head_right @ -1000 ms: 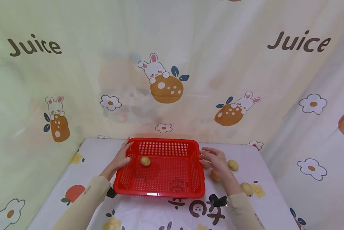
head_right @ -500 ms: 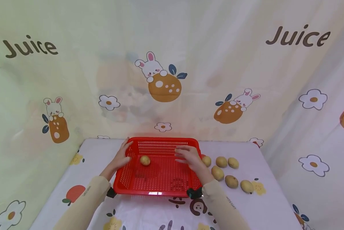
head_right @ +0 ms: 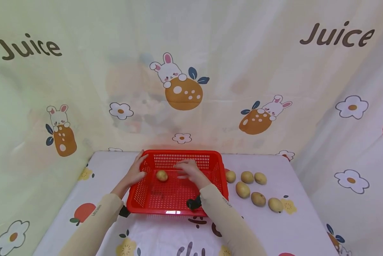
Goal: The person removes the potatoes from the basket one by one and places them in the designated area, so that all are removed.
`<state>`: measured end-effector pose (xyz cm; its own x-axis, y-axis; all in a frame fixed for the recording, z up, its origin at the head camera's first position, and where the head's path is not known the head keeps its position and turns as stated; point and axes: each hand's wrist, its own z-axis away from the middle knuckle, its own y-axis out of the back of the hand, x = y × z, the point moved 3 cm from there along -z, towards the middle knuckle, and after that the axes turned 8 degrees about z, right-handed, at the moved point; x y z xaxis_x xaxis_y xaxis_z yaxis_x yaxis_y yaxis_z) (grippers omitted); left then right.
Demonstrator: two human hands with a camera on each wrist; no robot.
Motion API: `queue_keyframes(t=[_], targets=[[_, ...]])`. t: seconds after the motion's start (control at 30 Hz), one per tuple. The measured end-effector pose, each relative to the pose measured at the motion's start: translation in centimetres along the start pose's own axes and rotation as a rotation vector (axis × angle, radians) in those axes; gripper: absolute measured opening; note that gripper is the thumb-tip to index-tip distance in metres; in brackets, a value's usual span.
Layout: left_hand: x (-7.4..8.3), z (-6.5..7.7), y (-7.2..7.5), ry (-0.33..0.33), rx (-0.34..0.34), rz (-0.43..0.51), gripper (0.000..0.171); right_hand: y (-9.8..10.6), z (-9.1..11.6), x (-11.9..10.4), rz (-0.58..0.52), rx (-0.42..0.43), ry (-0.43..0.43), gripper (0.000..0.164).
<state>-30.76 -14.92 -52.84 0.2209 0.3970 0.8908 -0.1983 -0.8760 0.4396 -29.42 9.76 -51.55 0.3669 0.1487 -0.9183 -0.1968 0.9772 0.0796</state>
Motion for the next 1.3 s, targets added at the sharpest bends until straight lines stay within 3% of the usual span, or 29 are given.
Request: queue_keyframes(t=[0.37,0.63,0.9,1.3], targets=[[-0.4,0.4,-0.1,-0.057,0.016,-0.003,0.08,-4.1,-2.0,1.2,0.062,-0.06,-0.062,0.038],[-0.4,1.1,-0.5,-0.004,0.016,0.006,0.082,-5.9,-2.1,2.7,0.075,-0.013,-0.043,0.036],[0.0,0.7,-0.3,-0.03,0.02,0.015,0.082,-6.6,-2.7,2.1,0.118,0.081,0.032,0.037],[0.2,0.4,-0.3,-0.038,0.017,0.004,0.082,-7.1,-3.4,2.7,0.079,0.027,0.03,0.034]])
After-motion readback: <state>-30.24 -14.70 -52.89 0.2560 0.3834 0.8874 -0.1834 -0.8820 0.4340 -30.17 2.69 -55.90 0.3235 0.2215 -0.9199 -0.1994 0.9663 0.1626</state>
